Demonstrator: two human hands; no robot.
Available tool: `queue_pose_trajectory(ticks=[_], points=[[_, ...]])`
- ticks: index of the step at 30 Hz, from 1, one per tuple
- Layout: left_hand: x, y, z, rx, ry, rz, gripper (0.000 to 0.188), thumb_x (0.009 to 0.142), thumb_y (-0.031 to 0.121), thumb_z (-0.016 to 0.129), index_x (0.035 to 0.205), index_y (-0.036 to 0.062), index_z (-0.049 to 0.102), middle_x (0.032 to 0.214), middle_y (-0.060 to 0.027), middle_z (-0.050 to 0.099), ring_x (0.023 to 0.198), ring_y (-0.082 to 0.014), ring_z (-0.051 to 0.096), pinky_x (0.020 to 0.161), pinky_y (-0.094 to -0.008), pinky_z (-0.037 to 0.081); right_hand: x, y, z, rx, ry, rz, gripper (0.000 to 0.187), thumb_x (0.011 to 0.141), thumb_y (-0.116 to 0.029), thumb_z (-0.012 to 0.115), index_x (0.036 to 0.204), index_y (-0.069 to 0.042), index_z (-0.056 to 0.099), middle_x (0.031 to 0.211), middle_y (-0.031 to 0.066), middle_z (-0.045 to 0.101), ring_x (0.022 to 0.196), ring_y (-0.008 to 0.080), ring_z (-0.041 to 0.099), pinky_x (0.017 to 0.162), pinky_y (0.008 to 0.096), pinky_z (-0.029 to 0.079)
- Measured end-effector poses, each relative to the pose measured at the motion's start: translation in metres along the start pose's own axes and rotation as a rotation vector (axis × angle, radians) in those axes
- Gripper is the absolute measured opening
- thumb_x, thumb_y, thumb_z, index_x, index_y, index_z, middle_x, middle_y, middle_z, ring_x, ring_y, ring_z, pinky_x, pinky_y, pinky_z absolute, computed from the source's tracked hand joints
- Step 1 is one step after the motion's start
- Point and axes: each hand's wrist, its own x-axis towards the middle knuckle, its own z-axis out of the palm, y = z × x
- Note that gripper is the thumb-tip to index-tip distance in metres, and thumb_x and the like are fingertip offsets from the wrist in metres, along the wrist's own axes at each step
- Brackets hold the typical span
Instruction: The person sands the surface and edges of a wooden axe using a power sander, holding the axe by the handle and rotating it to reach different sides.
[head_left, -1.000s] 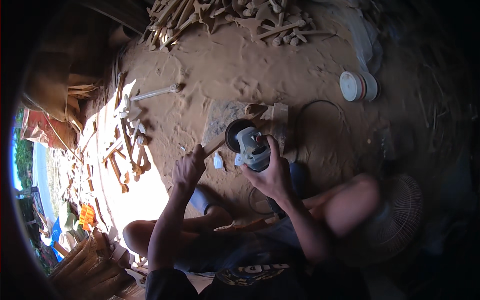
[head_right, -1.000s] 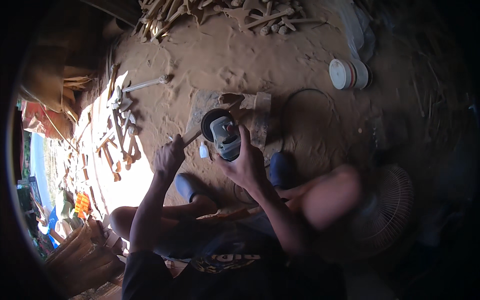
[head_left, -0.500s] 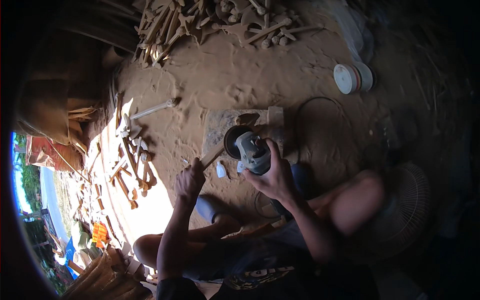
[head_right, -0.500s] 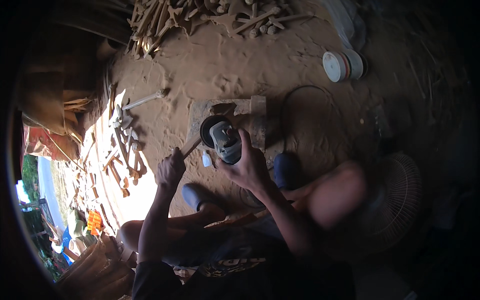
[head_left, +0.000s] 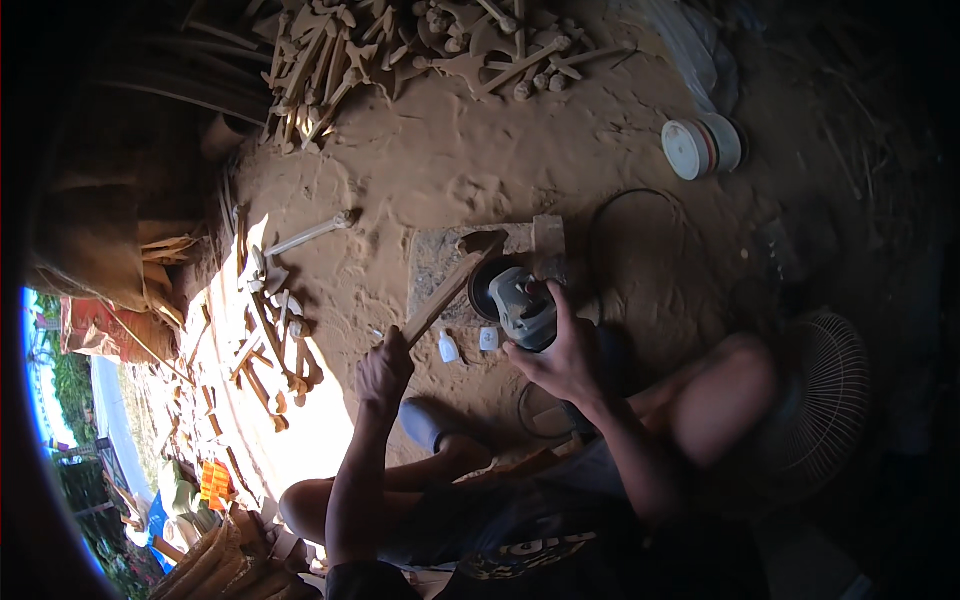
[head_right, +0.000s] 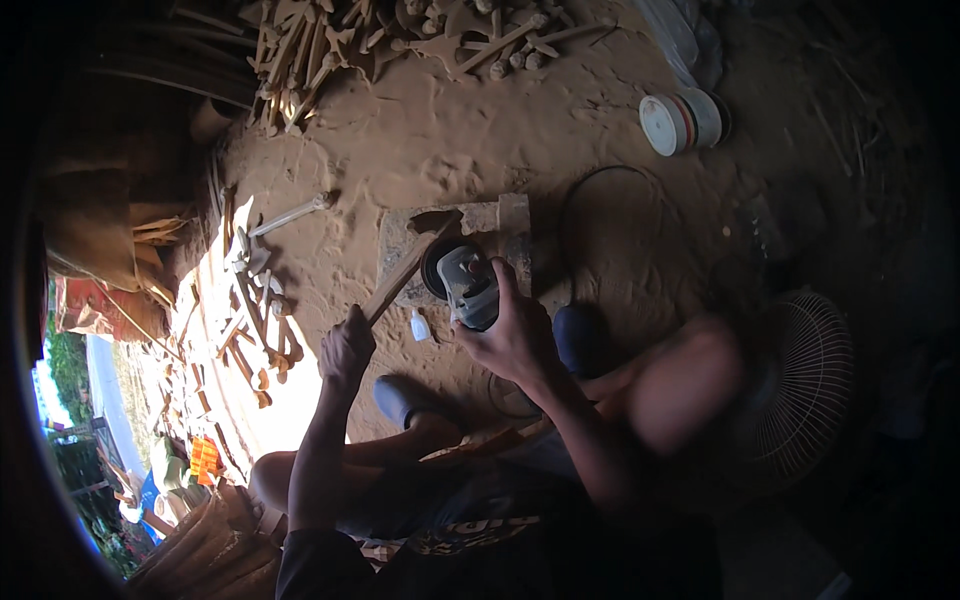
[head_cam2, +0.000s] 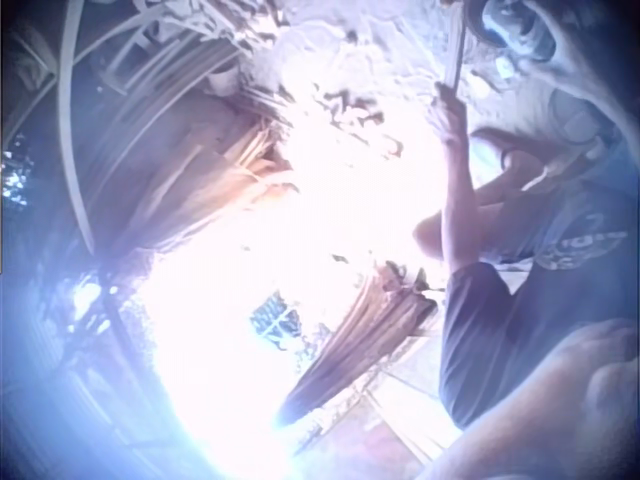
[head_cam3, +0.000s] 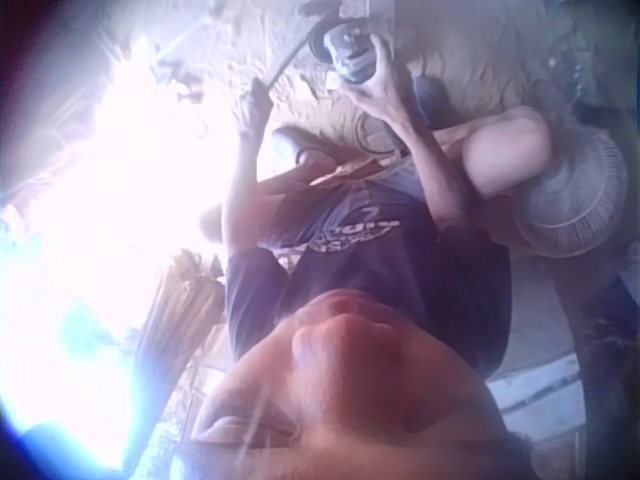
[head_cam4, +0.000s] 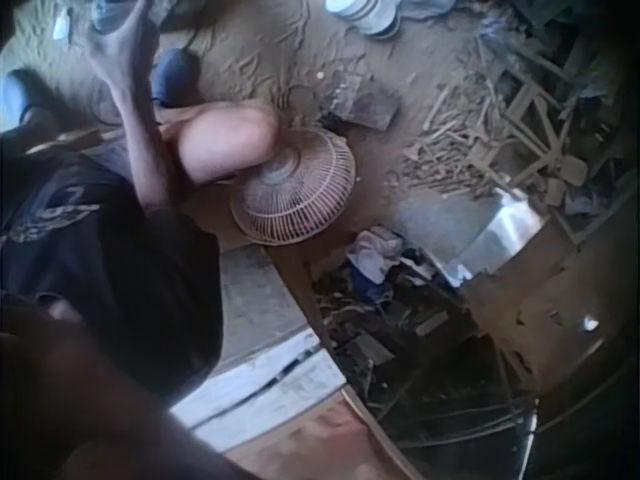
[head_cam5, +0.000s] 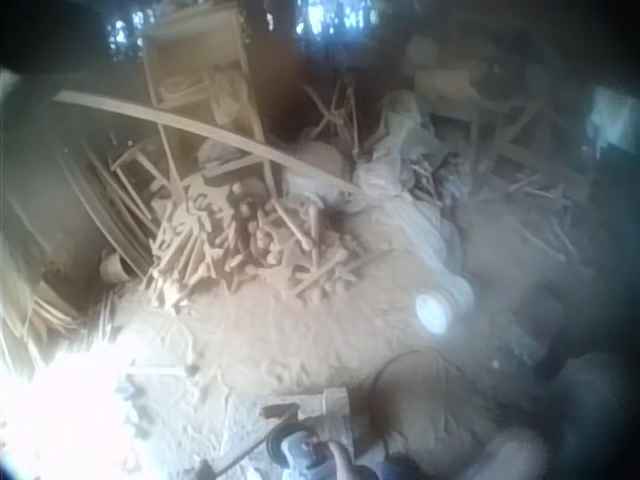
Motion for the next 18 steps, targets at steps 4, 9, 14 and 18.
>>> queue_pose_trajectory(ticks=[4,9,14,18], points=[[0.0,0.001,-0.001,-0.02,0.003,-0.006,0.013,0.104,0.025,0.05,0.101,0.0133,0.054,0.074,-0.0256,0.071,0.07,-0.0503,0.071,0.062,-0.0642,0.053,0.002,0.018,0.004,-0.055,0.149,-0.048,0.096,0.081,-0.03,0.084,0.157,0.003,0.034,0.121,0.032,0.07,0.107,0.0465,0.072,0.092,0.0513,0.059],[-0.004,0.002,-0.007,0.006,-0.005,-0.022,0.013,0.105,0.026,0.05,0.101,0.0135,0.054,0.074,-0.0253,0.071,0.069,-0.0498,0.07,0.062,-0.064,0.053,0.011,0.011,0.003,-0.129,0.167,0.009,0.096,0.084,-0.03,0.082,0.16,0.003,0.032,0.13,0.0333,0.067,0.113,0.047,0.07,0.097,0.0501,0.057],[-0.004,0.009,-0.009,-0.006,0.007,0.005,0.013,0.105,0.025,0.049,0.101,0.0136,0.054,0.074,-0.0248,0.071,0.07,-0.0492,0.071,0.063,-0.0635,0.053,0.017,0.003,-0.003,-0.185,0.194,0.026,0.098,0.085,-0.03,0.081,0.161,0.003,0.03,0.132,0.0324,0.067,0.116,0.0468,0.069,0.099,0.0506,0.056],[-0.006,0.011,-0.012,-0.006,-0.017,-0.026,0.019,0.105,0.024,0.05,0.105,0.0091,0.062,0.076,-0.0271,0.071,0.072,-0.0499,0.071,0.065,-0.0619,0.056,0.018,-0.015,-0.014,-0.245,0.078,0.124,0.099,0.085,-0.031,0.081,0.162,0.003,0.029,0.132,0.0326,0.067,0.117,0.0469,0.069,0.099,0.0505,0.056]])
